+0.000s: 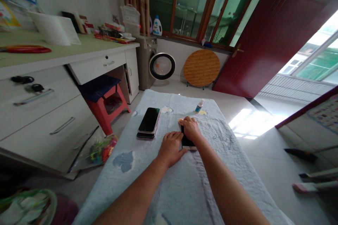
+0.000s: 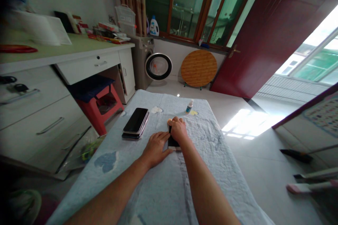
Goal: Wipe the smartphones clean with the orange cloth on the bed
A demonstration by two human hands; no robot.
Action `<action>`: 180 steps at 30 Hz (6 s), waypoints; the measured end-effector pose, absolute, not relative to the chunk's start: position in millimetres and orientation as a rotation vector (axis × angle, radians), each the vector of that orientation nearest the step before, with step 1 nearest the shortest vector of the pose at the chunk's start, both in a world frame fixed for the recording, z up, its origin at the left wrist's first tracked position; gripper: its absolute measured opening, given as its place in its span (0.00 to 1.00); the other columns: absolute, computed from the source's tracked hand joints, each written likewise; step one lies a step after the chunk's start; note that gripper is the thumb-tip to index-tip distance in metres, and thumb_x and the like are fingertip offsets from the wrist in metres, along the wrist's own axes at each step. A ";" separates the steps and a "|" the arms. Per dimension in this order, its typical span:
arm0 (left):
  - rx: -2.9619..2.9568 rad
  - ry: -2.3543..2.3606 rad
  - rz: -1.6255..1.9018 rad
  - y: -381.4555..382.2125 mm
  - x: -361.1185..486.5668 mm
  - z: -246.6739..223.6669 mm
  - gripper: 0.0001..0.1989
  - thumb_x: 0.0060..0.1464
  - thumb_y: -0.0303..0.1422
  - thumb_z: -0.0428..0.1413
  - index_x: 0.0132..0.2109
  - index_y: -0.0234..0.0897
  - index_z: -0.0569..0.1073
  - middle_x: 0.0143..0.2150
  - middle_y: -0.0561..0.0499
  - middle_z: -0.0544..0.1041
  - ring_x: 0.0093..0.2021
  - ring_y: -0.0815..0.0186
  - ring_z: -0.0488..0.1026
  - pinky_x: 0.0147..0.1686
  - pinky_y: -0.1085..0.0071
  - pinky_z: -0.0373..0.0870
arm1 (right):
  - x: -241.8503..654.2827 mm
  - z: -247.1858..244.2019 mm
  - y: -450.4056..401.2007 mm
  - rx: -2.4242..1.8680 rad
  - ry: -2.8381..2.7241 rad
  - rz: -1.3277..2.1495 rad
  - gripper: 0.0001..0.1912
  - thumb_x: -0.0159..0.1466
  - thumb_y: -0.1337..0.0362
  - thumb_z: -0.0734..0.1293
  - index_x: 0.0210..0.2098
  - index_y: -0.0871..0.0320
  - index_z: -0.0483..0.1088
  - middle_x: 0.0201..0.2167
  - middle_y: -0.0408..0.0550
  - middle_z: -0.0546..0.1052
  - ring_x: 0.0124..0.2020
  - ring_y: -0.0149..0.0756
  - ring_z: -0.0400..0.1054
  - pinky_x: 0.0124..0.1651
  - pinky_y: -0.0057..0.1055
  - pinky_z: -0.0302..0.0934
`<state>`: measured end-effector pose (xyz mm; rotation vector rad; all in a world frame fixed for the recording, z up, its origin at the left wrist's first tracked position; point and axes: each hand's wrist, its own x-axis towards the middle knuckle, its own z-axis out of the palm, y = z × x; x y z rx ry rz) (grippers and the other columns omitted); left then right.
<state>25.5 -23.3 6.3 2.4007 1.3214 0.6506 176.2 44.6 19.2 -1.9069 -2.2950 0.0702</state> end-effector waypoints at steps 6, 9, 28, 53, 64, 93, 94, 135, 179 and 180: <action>2.406 1.321 0.665 -22.1 26.4 0.8 0.30 0.52 0.43 0.60 0.59 0.37 0.66 0.60 0.45 0.70 0.60 0.53 0.63 0.61 0.56 0.55 | 198.0 11.7 45.1 -1.953 -2.204 0.079 0.20 0.69 0.65 0.55 0.54 0.45 0.72 0.47 0.49 0.71 0.44 0.40 0.60 0.44 0.33 0.50; 2.401 1.322 0.678 -21.8 26.9 -0.8 0.30 0.52 0.42 0.61 0.60 0.37 0.66 0.61 0.45 0.70 0.60 0.54 0.63 0.61 0.57 0.55 | 216.4 7.1 45.0 -2.009 -2.111 0.079 0.20 0.69 0.64 0.55 0.53 0.46 0.73 0.45 0.49 0.72 0.43 0.40 0.60 0.44 0.32 0.51; 2.417 1.348 0.686 -22.9 27.8 -1.0 0.30 0.51 0.42 0.61 0.59 0.36 0.67 0.61 0.43 0.70 0.61 0.53 0.63 0.61 0.56 0.57 | 226.9 18.1 -69.8 -1.703 -2.159 0.275 0.18 0.68 0.69 0.57 0.48 0.50 0.75 0.39 0.49 0.72 0.39 0.36 0.63 0.43 0.31 0.56; 2.412 1.314 0.643 -22.7 26.5 1.4 0.30 0.52 0.44 0.60 0.59 0.37 0.66 0.60 0.45 0.70 0.60 0.53 0.62 0.62 0.55 0.54 | 189.6 16.2 42.0 -1.942 -2.218 0.070 0.19 0.68 0.68 0.55 0.51 0.49 0.73 0.45 0.50 0.71 0.42 0.39 0.60 0.46 0.32 0.50; 2.369 1.354 0.695 -21.1 27.7 -10.0 0.39 0.53 0.41 0.58 0.66 0.34 0.52 0.67 0.36 0.59 0.67 0.51 0.56 0.63 0.53 0.54 | 199.2 26.6 -26.8 -1.577 -2.392 0.346 0.17 0.67 0.69 0.59 0.48 0.48 0.75 0.42 0.47 0.72 0.42 0.35 0.62 0.47 0.32 0.53; 2.401 1.302 0.665 -20.3 25.8 -2.6 0.29 0.54 0.47 0.59 0.60 0.41 0.67 0.62 0.46 0.69 0.61 0.53 0.63 0.61 0.55 0.57 | 197.9 26.3 -43.0 -1.678 -2.329 0.275 0.16 0.68 0.68 0.59 0.48 0.48 0.75 0.41 0.48 0.72 0.41 0.36 0.62 0.45 0.31 0.53; 2.405 1.300 0.666 -19.6 25.7 -3.3 0.28 0.55 0.48 0.58 0.59 0.40 0.68 0.62 0.45 0.69 0.61 0.53 0.63 0.60 0.55 0.57 | 197.3 26.9 -50.8 -1.650 -2.327 0.313 0.17 0.68 0.69 0.59 0.47 0.48 0.76 0.40 0.48 0.72 0.41 0.36 0.63 0.45 0.31 0.53; 2.401 1.286 0.603 -25.4 25.6 5.4 0.32 0.53 0.41 0.59 0.64 0.43 0.63 0.67 0.45 0.61 0.63 0.52 0.59 0.64 0.49 0.49 | 215.4 26.5 64.5 -2.201 -2.139 0.174 0.19 0.67 0.65 0.56 0.50 0.49 0.74 0.46 0.51 0.71 0.46 0.42 0.63 0.46 0.34 0.53; 2.412 1.212 0.506 -25.2 26.2 3.7 0.22 0.59 0.38 0.56 0.60 0.45 0.67 0.68 0.47 0.61 0.67 0.56 0.57 0.66 0.45 0.44 | 236.9 15.7 5.5 -2.170 -1.993 0.326 0.20 0.63 0.70 0.59 0.48 0.58 0.77 0.45 0.53 0.77 0.43 0.37 0.69 0.44 0.26 0.57; 2.416 1.210 0.507 -25.2 26.5 3.1 0.22 0.59 0.38 0.56 0.60 0.45 0.67 0.68 0.47 0.61 0.67 0.56 0.57 0.66 0.46 0.44 | 236.2 16.3 -1.6 -2.164 -1.993 0.330 0.19 0.62 0.70 0.59 0.48 0.58 0.77 0.44 0.53 0.77 0.42 0.37 0.69 0.44 0.26 0.57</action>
